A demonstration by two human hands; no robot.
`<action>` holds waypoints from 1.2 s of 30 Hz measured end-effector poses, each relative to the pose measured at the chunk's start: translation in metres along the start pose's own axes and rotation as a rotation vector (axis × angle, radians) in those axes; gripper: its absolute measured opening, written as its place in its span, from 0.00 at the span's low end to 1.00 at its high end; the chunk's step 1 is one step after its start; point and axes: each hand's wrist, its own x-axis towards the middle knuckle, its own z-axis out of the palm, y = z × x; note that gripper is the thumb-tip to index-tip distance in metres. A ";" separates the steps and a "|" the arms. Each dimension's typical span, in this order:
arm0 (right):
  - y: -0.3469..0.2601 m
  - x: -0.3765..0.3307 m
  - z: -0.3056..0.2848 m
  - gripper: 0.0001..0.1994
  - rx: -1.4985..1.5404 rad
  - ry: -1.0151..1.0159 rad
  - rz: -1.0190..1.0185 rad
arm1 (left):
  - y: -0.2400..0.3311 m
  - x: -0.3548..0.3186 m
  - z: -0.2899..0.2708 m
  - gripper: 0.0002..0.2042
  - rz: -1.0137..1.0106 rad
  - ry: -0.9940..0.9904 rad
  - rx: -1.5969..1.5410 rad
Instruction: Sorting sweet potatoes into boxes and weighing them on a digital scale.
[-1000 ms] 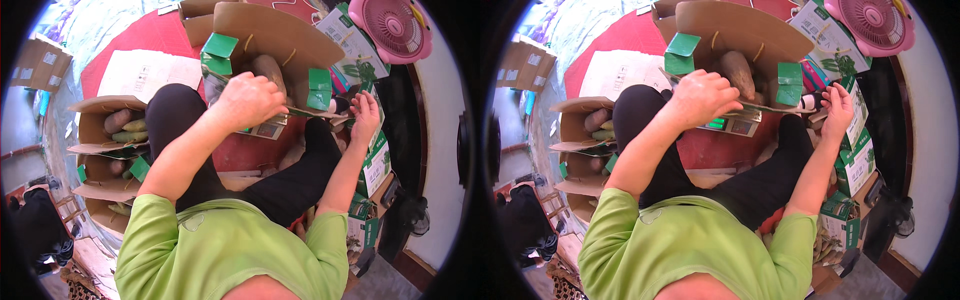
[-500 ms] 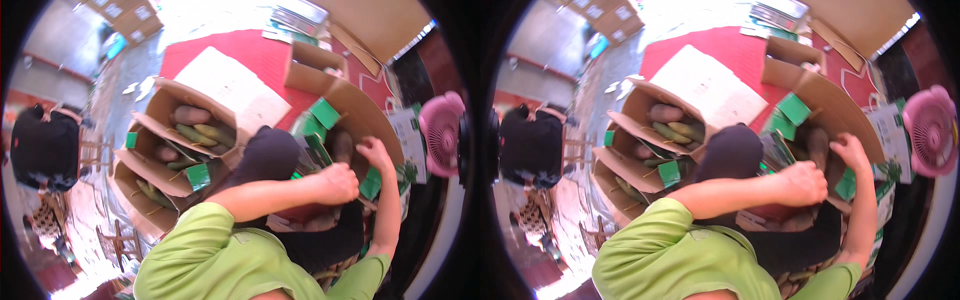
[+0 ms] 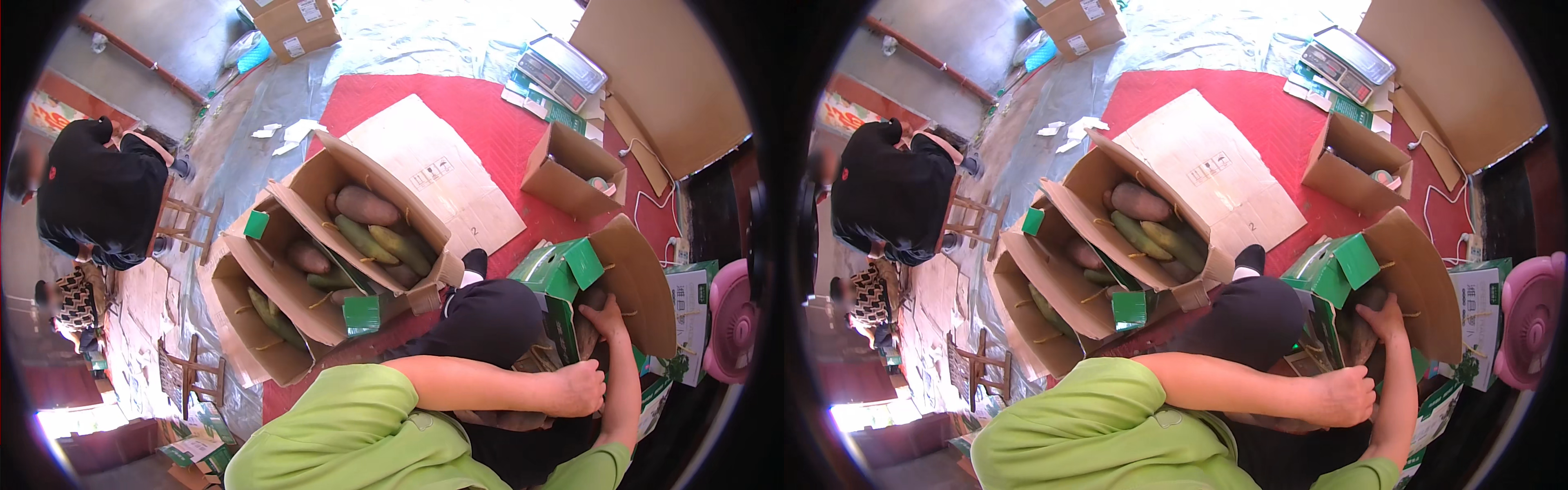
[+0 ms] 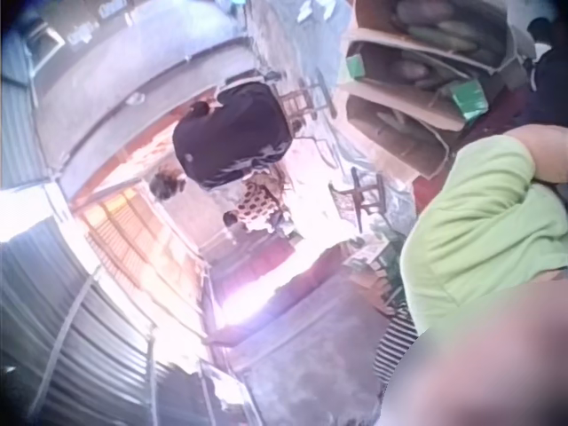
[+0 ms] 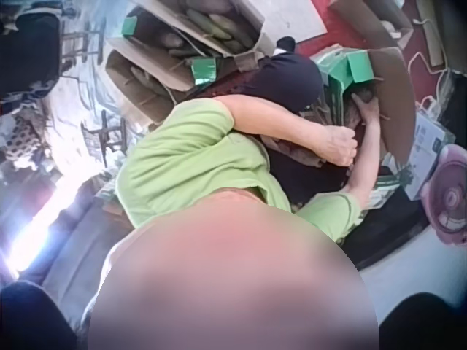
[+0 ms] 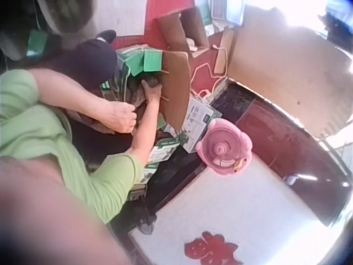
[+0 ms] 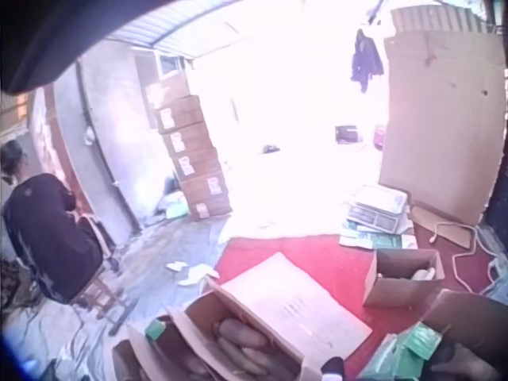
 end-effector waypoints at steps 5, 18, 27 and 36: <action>0.033 0.023 0.018 0.48 0.021 0.124 -0.152 | 0.008 0.005 0.010 0.09 -0.009 -0.015 -0.017; -0.002 -0.008 0.018 0.43 0.035 0.176 -0.114 | 0.010 0.002 0.015 0.07 -0.017 0.113 -0.060; -0.008 -0.012 0.018 0.43 0.026 0.183 -0.099 | 0.012 0.003 0.016 0.06 -0.044 0.099 -0.106; -0.005 -0.015 0.018 0.41 0.021 0.188 -0.198 | 0.012 0.000 0.013 0.07 -0.022 0.092 -0.073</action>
